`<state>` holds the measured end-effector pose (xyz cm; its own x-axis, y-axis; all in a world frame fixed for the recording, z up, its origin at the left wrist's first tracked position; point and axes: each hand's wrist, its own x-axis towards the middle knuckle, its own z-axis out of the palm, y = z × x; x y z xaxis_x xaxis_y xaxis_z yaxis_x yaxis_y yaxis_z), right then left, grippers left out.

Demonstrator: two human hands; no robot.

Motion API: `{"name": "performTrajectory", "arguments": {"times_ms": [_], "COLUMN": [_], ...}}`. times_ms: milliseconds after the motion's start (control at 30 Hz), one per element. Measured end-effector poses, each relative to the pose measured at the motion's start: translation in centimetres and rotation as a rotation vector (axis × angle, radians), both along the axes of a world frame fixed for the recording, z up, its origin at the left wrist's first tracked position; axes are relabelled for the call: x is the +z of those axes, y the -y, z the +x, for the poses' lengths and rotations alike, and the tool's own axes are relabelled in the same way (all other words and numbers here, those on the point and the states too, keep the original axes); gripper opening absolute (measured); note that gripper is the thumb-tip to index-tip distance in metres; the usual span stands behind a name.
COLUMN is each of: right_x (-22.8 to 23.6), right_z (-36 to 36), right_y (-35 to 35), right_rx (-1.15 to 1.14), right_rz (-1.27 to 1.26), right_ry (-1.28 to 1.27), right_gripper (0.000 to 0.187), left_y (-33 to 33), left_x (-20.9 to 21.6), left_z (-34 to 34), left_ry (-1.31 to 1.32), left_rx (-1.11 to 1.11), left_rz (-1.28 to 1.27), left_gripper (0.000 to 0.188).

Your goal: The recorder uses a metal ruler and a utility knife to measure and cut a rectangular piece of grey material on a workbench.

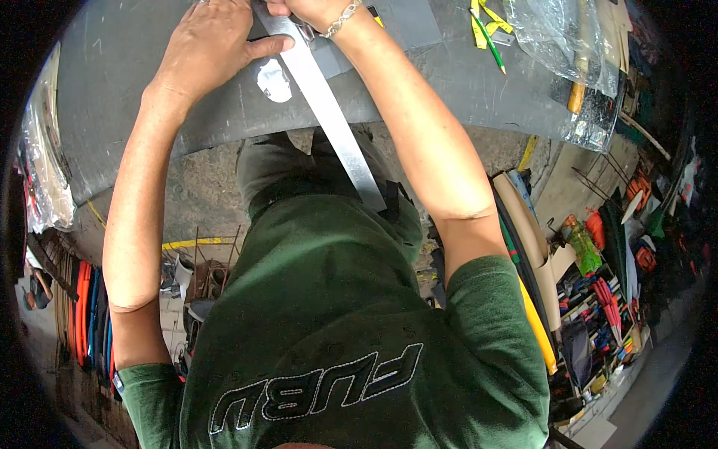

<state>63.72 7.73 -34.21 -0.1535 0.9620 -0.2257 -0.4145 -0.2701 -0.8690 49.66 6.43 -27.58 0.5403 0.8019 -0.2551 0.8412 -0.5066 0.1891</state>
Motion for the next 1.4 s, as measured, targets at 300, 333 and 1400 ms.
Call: {"name": "performTrajectory", "arguments": {"times_ms": [300,333,1400], "right_x": [-0.3,-0.3,0.6], "right_z": [-0.4,-0.3,-1.0], "right_y": [-0.1,-0.1,0.4], "right_rx": [0.027,0.029,-0.025], "right_rz": [-0.004,0.005,0.049], "right_ry": [0.077,0.081,0.172], "right_gripper": [0.061,0.061,0.056], "left_y": [0.5,0.5,0.1], "left_x": [-1.8,-1.2,-5.0], "left_z": [-1.4,-1.2,-3.1], "left_ry": [-0.012,0.118,0.087], "left_rx": [-0.029,-0.064,-0.097], "left_rz": [0.045,0.144,0.185], "left_gripper": [0.090,0.090,0.077]}}
